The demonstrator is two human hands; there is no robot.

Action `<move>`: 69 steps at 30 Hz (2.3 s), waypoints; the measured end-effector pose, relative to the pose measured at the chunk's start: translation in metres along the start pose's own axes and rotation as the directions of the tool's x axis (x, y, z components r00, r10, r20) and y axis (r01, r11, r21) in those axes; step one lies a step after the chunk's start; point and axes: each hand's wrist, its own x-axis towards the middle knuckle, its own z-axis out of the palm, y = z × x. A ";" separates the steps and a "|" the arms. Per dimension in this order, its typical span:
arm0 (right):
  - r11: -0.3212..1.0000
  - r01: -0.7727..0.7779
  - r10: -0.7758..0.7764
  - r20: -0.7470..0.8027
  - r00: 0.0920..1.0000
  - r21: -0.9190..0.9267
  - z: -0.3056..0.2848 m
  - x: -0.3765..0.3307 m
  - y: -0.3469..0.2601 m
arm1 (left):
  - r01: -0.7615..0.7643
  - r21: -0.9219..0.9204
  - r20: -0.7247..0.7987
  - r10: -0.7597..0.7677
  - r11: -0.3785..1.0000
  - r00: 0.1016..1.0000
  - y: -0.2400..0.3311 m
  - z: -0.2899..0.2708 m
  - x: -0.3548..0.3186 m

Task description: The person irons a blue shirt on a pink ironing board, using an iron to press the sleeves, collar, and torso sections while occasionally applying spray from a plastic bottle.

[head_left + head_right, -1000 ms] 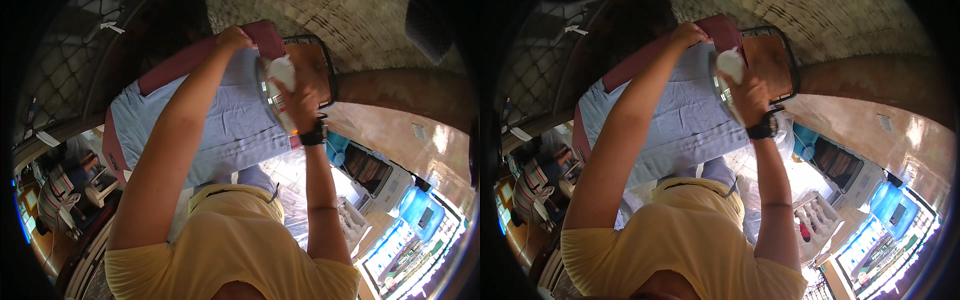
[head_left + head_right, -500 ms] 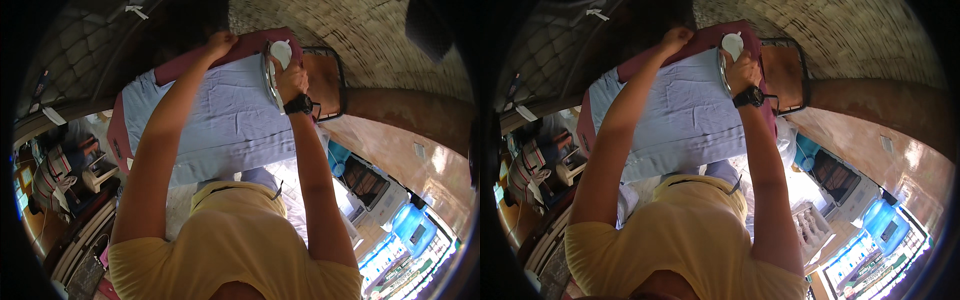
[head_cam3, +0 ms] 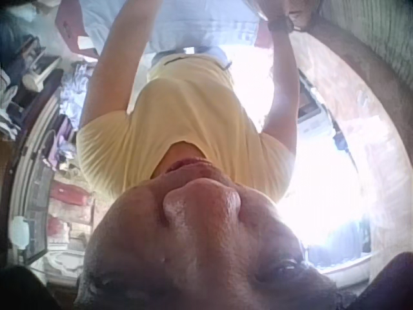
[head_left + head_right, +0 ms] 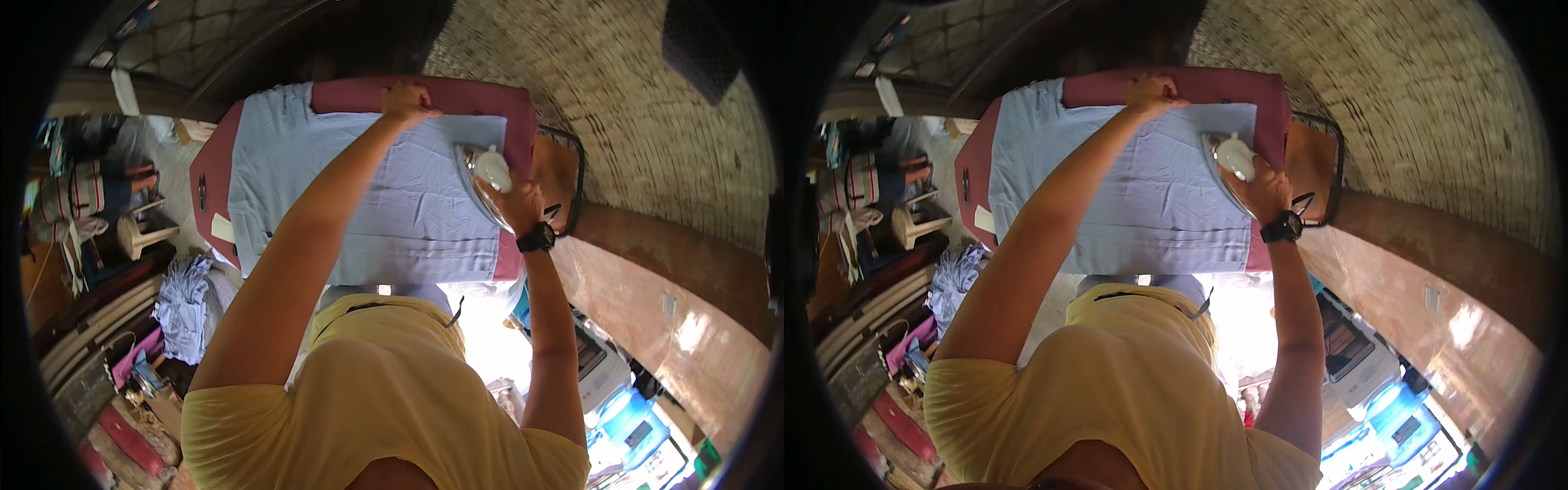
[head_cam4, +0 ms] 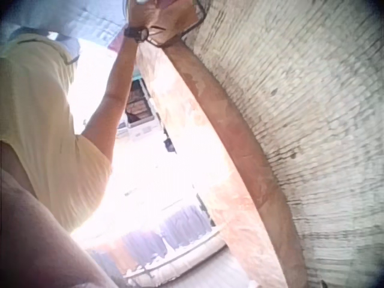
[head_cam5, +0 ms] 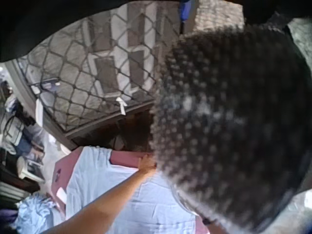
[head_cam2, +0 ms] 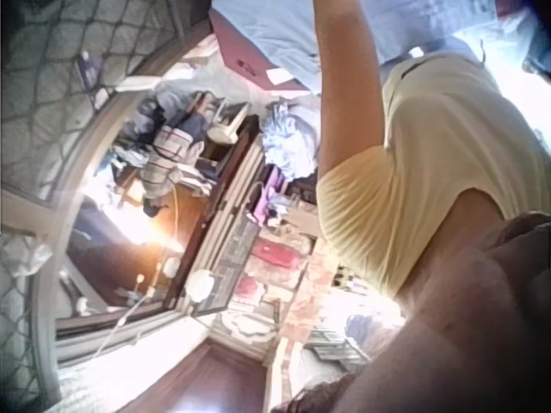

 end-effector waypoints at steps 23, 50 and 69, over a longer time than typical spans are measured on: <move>0.862 0.505 -0.485 0.225 0.845 -0.040 0.072 0.121 -0.139 | -0.063 0.321 -0.103 0.101 0.945 0.989 -0.187 -0.124 -0.070; 0.767 0.641 -0.623 0.276 0.732 0.032 0.109 0.139 -0.220 | 0.295 -0.425 -0.345 -0.454 0.856 0.821 -0.359 -0.091 -0.191; 0.724 0.669 -0.668 0.412 0.619 0.168 0.138 0.098 -0.295 | 0.153 -0.675 -0.446 -0.565 0.721 0.695 -0.377 -0.093 -0.192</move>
